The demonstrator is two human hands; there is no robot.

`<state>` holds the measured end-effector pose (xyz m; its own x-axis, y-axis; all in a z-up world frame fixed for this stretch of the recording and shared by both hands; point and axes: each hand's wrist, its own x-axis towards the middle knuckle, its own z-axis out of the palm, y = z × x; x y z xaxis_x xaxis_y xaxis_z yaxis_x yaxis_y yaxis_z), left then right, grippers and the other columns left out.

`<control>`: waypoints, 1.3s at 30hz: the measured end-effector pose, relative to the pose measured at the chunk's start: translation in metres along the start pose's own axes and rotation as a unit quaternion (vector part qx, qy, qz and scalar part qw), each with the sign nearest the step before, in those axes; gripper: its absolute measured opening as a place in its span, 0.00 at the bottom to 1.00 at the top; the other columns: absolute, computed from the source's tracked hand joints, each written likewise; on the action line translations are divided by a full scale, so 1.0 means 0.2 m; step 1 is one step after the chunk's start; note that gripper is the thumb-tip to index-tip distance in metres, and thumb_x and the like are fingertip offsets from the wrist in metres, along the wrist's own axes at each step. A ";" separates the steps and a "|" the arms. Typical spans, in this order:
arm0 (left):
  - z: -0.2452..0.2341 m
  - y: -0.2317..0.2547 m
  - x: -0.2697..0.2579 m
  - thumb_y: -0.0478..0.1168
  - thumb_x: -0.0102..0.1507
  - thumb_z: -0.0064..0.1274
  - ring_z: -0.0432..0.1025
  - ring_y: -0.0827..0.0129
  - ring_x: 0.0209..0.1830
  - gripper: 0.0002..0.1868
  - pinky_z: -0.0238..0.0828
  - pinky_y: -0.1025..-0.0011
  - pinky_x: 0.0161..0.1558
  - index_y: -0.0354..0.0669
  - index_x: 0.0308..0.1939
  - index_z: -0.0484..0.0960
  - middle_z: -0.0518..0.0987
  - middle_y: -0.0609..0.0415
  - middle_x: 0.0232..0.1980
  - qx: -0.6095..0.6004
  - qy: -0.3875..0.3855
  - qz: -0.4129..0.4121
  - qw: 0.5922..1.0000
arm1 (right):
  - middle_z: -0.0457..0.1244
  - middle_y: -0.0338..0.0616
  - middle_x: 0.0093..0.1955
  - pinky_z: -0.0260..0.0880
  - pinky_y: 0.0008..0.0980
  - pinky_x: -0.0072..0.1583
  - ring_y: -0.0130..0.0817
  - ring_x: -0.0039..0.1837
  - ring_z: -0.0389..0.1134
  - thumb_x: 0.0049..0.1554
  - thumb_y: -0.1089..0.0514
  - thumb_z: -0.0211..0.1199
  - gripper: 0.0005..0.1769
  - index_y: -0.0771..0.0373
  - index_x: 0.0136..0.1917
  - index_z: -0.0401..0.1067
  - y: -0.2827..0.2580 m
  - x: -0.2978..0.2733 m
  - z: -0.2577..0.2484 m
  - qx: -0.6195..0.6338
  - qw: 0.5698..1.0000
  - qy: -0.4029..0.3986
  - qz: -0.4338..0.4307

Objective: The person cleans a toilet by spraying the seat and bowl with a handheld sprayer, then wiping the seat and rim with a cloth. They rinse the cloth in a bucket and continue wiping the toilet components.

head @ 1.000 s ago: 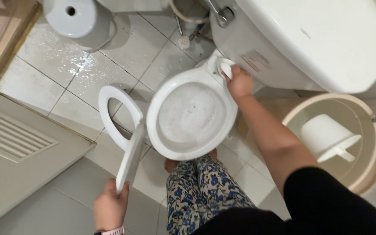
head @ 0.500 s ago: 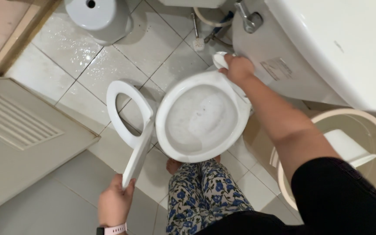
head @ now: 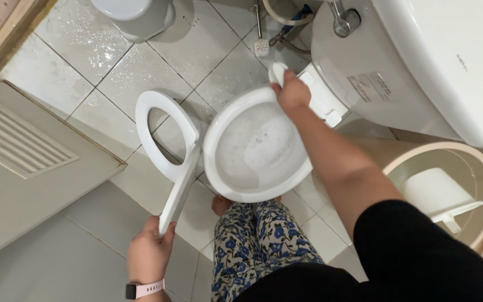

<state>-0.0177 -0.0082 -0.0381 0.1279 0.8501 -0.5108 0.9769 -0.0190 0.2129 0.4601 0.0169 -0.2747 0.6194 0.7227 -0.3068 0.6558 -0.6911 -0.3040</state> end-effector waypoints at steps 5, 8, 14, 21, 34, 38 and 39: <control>-0.05 0.00 -0.02 0.51 0.61 0.59 0.77 0.43 0.30 0.14 0.72 0.51 0.30 0.48 0.41 0.79 0.81 0.43 0.26 -0.006 -0.025 -0.032 0.999 | 0.70 0.58 0.46 0.71 0.54 0.53 0.59 0.49 0.71 0.58 0.43 0.68 0.26 0.64 0.58 0.67 0.03 -0.35 0.09 0.024 0.994 0.063 0.083; -0.06 -0.03 -0.06 0.51 0.61 0.59 0.77 0.44 0.30 0.13 0.72 0.51 0.31 0.48 0.40 0.78 0.81 0.44 0.26 -0.010 -0.037 -0.053 0.998 | 0.70 0.59 0.47 0.70 0.54 0.54 0.59 0.52 0.71 0.61 0.42 0.67 0.25 0.65 0.57 0.67 0.00 -0.17 0.12 0.003 0.994 0.044 0.098; -0.05 -0.07 -0.11 0.50 0.60 0.60 0.76 0.43 0.30 0.13 0.72 0.51 0.31 0.47 0.39 0.79 0.80 0.44 0.26 -0.019 -0.016 -0.023 0.999 | 0.68 0.62 0.51 0.69 0.54 0.55 0.61 0.54 0.70 0.57 0.40 0.69 0.30 0.68 0.55 0.66 0.01 -0.04 0.07 0.008 0.994 0.046 0.094; -0.04 -0.10 -0.10 0.51 0.61 0.59 0.77 0.43 0.29 0.13 0.72 0.51 0.32 0.48 0.41 0.78 0.81 0.44 0.25 -0.008 -0.049 -0.045 0.998 | 0.69 0.62 0.51 0.70 0.50 0.57 0.59 0.55 0.70 0.59 0.40 0.68 0.31 0.70 0.57 0.66 -0.02 -0.06 -0.01 0.015 0.993 0.029 0.115; 0.01 -0.16 -0.14 0.51 0.60 0.58 0.77 0.43 0.28 0.15 0.72 0.51 0.30 0.46 0.42 0.78 0.80 0.43 0.24 0.028 -0.034 -0.008 0.999 | 0.69 0.62 0.49 0.71 0.50 0.55 0.59 0.52 0.71 0.57 0.38 0.69 0.35 0.71 0.60 0.67 -0.03 -0.24 0.09 0.053 0.989 0.079 0.110; 0.03 -0.20 -0.14 0.52 0.60 0.59 0.77 0.43 0.29 0.16 0.72 0.51 0.30 0.45 0.41 0.77 0.80 0.43 0.25 0.028 -0.016 0.003 0.999 | 0.70 0.55 0.52 0.69 0.49 0.57 0.54 0.57 0.71 0.54 0.39 0.68 0.32 0.63 0.61 0.69 -0.52 -0.24 0.44 0.030 0.994 -0.094 -0.038; 0.03 -0.21 -0.16 0.52 0.60 0.59 0.76 0.42 0.29 0.16 0.72 0.51 0.30 0.45 0.41 0.77 0.80 0.42 0.25 0.025 -0.007 0.012 1.000 | 0.70 0.56 0.54 0.70 0.49 0.58 0.54 0.58 0.71 0.55 0.38 0.67 0.34 0.64 0.63 0.68 -0.62 -0.35 0.53 0.017 0.988 -0.135 -0.072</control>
<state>-0.0613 -0.0379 -0.0365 0.1529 0.8414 -0.5183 0.9808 -0.0650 0.1838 0.2904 0.0510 -0.3116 0.3805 0.7864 -0.4866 0.7103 -0.5854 -0.3908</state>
